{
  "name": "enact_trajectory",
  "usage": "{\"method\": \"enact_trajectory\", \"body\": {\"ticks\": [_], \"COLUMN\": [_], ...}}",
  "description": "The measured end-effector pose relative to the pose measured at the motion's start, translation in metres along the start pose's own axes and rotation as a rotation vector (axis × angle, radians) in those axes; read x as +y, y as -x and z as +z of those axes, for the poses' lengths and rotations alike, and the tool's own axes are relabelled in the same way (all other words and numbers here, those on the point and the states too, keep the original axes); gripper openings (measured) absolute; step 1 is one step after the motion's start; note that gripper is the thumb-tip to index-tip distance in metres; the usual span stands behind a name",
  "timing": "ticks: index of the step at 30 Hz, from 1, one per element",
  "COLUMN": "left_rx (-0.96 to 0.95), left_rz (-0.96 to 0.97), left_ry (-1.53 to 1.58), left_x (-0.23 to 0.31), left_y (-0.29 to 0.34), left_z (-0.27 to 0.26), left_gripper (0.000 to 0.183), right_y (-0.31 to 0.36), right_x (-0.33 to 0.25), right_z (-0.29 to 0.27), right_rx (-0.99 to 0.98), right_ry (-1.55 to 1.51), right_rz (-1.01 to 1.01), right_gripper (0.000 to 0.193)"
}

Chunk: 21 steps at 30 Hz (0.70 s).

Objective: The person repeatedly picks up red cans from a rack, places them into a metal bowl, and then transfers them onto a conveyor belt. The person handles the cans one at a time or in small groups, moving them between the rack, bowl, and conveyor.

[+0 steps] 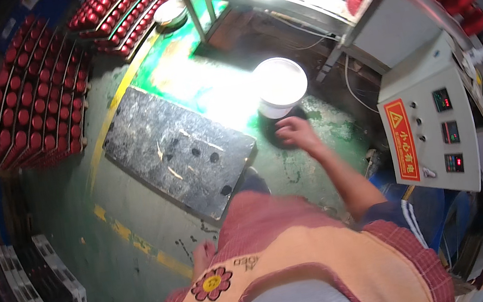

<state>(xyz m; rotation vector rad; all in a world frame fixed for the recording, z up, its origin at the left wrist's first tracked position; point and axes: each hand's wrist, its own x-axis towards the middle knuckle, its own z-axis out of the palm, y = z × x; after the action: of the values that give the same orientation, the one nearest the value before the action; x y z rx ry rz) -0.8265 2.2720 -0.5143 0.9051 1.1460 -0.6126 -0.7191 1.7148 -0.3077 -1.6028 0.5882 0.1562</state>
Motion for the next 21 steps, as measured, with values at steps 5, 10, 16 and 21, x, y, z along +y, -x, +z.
{"method": "enact_trajectory", "body": {"ticks": [5,10,16,21], "left_rx": [-0.083,-0.143,-0.078,0.064], "left_rz": [0.386,0.391,0.301,0.39], "left_ry": [-0.17,-0.147,0.11,0.267], "left_x": [0.122,0.195,0.216,0.261], "left_y": [-0.016,-0.002,-0.051,-0.102], "left_z": [0.162,0.247,0.279,0.314], "left_gripper": [0.02,0.025,0.026,0.032], "right_y": [-0.036,-0.116,-0.259,-0.437], "right_x": [-0.032,-0.057,-0.086,-0.14], "right_z": [-0.051,-0.052,-0.004,0.069], "right_rx": [0.202,0.162,-0.055,-0.253], "right_ry": [-0.021,0.017,0.082,0.388], "right_rz": [0.111,0.099,0.109,0.166], "right_gripper": [0.032,0.031,0.03,0.03]}}
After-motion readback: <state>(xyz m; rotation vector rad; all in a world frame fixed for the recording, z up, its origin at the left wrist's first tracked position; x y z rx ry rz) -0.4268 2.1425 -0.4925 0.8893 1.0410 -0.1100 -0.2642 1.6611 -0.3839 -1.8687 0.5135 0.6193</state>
